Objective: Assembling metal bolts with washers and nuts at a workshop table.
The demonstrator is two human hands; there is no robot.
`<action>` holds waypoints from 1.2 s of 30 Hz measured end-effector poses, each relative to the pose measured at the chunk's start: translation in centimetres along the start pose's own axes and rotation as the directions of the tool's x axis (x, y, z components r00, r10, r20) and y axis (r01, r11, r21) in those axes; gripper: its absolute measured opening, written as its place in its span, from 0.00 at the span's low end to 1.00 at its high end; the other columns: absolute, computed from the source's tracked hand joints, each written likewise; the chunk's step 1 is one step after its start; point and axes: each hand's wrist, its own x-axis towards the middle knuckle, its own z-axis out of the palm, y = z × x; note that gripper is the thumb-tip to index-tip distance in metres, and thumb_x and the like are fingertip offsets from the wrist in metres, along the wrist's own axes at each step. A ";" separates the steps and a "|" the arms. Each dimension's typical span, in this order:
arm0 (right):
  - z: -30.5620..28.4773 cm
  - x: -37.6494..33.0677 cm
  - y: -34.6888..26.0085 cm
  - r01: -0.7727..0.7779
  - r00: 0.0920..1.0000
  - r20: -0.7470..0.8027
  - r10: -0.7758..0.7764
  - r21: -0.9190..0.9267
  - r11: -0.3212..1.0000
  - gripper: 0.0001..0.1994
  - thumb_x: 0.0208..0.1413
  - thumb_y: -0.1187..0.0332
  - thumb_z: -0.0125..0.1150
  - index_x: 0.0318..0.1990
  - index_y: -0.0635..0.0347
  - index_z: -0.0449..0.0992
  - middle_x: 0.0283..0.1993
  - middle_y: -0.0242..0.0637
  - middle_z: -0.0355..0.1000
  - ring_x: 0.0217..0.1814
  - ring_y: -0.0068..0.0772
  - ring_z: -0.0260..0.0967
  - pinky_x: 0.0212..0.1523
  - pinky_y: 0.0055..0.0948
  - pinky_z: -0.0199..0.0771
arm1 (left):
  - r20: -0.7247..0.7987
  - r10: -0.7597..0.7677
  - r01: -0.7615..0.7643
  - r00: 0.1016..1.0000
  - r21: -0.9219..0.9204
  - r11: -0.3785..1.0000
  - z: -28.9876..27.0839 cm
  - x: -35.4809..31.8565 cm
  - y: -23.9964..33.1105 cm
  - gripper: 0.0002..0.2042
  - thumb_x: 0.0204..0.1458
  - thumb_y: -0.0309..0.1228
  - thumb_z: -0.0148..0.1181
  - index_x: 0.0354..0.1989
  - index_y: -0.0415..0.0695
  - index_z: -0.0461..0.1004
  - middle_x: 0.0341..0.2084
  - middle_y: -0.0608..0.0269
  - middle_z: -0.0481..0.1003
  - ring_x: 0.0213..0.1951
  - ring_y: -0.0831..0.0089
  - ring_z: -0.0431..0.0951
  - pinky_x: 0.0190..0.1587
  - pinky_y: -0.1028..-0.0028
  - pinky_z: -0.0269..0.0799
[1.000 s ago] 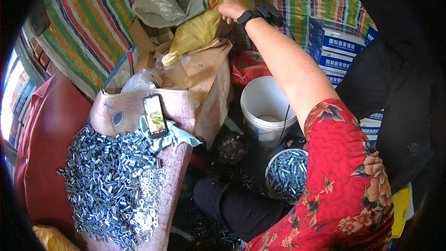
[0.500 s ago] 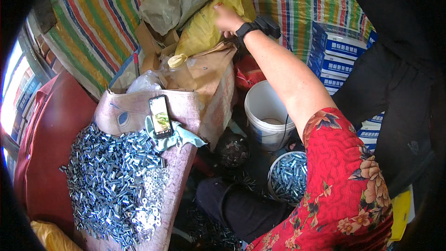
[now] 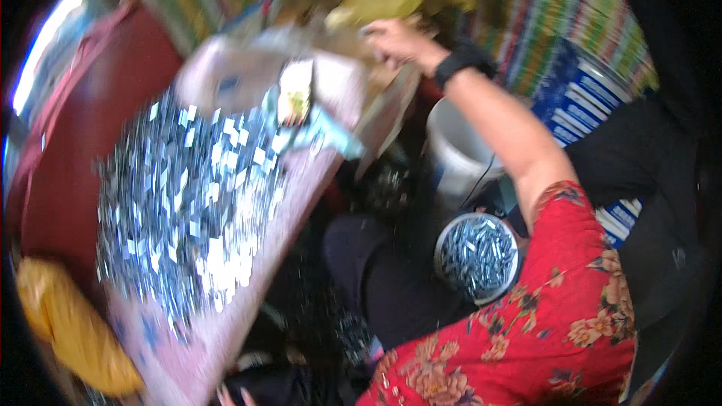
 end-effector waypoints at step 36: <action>31.2 -2.5 -2.1 0.664 0.747 0.270 -0.608 -0.238 0.709 0.06 0.41 0.70 0.57 0.27 0.62 0.71 0.19 0.30 0.68 0.22 0.13 0.61 0.24 0.18 0.64 | 0.397 -0.066 0.390 0.915 -0.831 0.397 9.1 9.1 7.4 0.11 0.51 0.27 0.50 0.42 0.36 0.69 0.27 0.60 0.73 0.27 0.78 0.73 0.30 0.82 0.67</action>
